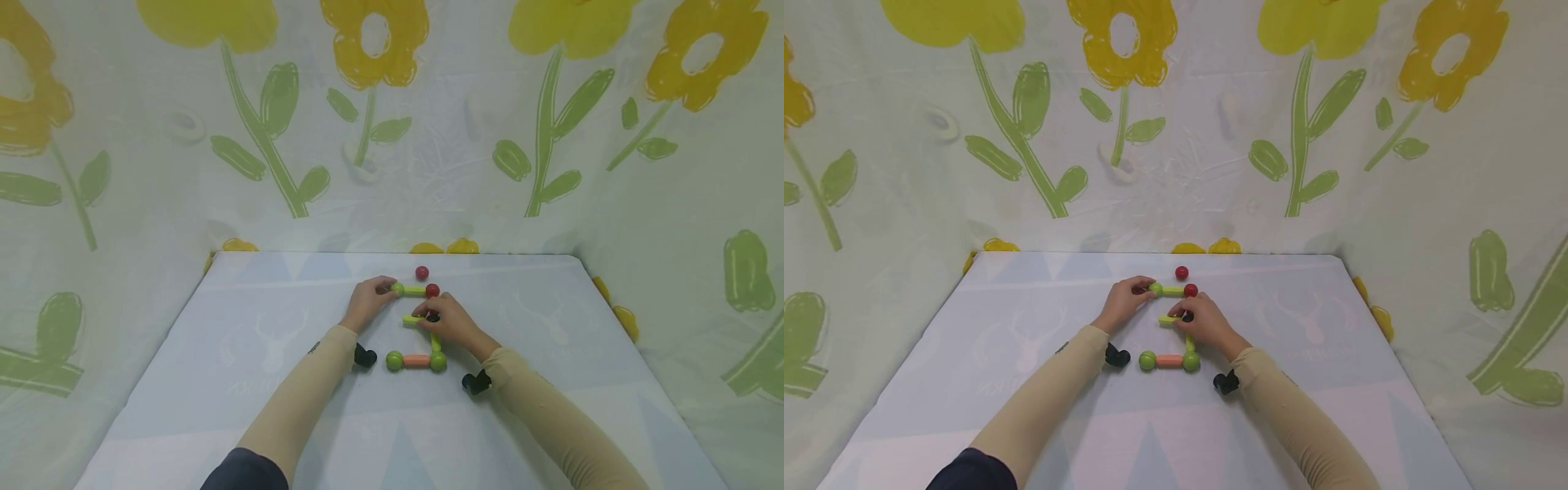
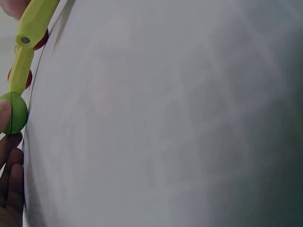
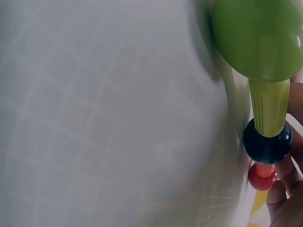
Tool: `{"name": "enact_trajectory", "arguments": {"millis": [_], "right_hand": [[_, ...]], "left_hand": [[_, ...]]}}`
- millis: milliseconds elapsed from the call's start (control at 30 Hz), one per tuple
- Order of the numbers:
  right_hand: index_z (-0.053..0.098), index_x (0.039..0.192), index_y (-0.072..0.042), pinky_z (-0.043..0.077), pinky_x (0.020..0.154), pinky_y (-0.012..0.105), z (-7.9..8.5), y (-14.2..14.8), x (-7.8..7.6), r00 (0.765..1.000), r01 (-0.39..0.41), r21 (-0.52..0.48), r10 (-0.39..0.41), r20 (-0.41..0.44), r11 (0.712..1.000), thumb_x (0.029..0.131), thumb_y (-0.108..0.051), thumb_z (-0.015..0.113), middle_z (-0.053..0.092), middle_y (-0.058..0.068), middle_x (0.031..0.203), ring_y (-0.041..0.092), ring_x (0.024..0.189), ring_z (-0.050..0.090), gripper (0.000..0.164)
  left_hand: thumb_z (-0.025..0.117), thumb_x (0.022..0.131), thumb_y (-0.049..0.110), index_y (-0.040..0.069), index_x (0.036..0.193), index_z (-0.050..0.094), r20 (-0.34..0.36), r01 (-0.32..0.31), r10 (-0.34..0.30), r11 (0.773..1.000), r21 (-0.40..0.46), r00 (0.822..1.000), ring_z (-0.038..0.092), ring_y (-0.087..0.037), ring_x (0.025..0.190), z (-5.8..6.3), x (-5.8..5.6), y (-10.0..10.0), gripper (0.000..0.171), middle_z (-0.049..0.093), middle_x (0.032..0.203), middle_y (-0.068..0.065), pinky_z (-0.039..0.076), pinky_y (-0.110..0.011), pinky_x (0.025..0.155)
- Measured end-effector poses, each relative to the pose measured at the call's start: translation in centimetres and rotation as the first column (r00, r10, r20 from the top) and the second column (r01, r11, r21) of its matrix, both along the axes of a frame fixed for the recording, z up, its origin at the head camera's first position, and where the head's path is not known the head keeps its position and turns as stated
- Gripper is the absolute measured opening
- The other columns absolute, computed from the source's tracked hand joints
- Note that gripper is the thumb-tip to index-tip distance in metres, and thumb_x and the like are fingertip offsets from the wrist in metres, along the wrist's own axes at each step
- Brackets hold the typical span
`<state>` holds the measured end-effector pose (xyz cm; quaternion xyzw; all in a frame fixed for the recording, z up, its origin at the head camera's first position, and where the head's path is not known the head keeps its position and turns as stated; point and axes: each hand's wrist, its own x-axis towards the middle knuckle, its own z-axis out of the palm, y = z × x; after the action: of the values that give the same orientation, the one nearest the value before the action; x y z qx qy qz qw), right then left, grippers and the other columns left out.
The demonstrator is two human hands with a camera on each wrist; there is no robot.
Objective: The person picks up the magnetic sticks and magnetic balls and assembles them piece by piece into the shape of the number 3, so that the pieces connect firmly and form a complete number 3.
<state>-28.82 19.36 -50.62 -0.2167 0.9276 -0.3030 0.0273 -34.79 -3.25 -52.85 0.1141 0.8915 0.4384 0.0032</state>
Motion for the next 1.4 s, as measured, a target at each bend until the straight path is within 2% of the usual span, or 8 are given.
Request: {"name": "enact_trajectory", "arguments": {"millis": [267,533,933,1400], "right_hand": [[0.079,0.104,-0.019,0.041,0.08,0.033,-0.09,0.06,-0.05,1.0,-0.006,0.0,0.006,-0.012,1.0,0.09,-0.018,0.079,0.071,-0.011,0.093,0.015,0.089,0.047,0.015],[0.081,0.106,-0.02,0.041,0.082,0.032,-0.37,0.18,-0.01,0.999,-0.008,0.039,0.009,-0.031,0.999,0.089,-0.021,0.08,0.075,-0.011,0.101,0.014,0.092,0.048,0.017],[0.08,0.107,-0.021,0.04,0.08,0.032,-0.54,0.19,-0.05,1.0,0.014,0.012,-0.014,0.0,1.0,0.09,-0.02,0.08,0.075,-0.011,0.102,0.014,0.091,0.046,0.018],[0.08,0.108,-0.021,0.041,0.079,0.032,-0.75,0.39,-0.03,0.999,0.039,-0.02,-0.038,0.027,0.999,0.09,-0.019,0.08,0.073,-0.013,0.1,0.015,0.092,0.046,0.018]], "left_hand": [[0.076,0.093,0.026,0.017,0.125,0.072,-0.02,0.009,-0.009,1.0,0.015,1.0,0.067,-0.018,0.107,-0.03,0.05,-0.03,0.033,0.073,0.114,0.0,0.05,-0.038,0.098],[0.076,0.094,0.027,0.017,0.124,0.072,-0.029,0.016,-0.015,1.0,0.013,0.999,0.066,-0.016,0.103,-0.45,-0.16,-0.08,0.032,0.073,0.11,0.001,0.051,-0.037,0.095],[0.076,0.094,0.028,0.018,0.125,0.072,-0.009,-0.006,0.006,1.0,0.006,1.0,0.066,-0.017,0.106,-0.11,0.13,0.02,0.033,0.073,0.113,0.001,0.05,-0.037,0.097],[0.076,0.093,0.026,0.017,0.124,0.073,-0.024,-0.002,0.003,1.0,0.014,1.0,0.067,-0.018,0.107,-0.17,0.2,0.07,0.032,0.074,0.114,0.0,0.05,-0.037,0.097]]}}
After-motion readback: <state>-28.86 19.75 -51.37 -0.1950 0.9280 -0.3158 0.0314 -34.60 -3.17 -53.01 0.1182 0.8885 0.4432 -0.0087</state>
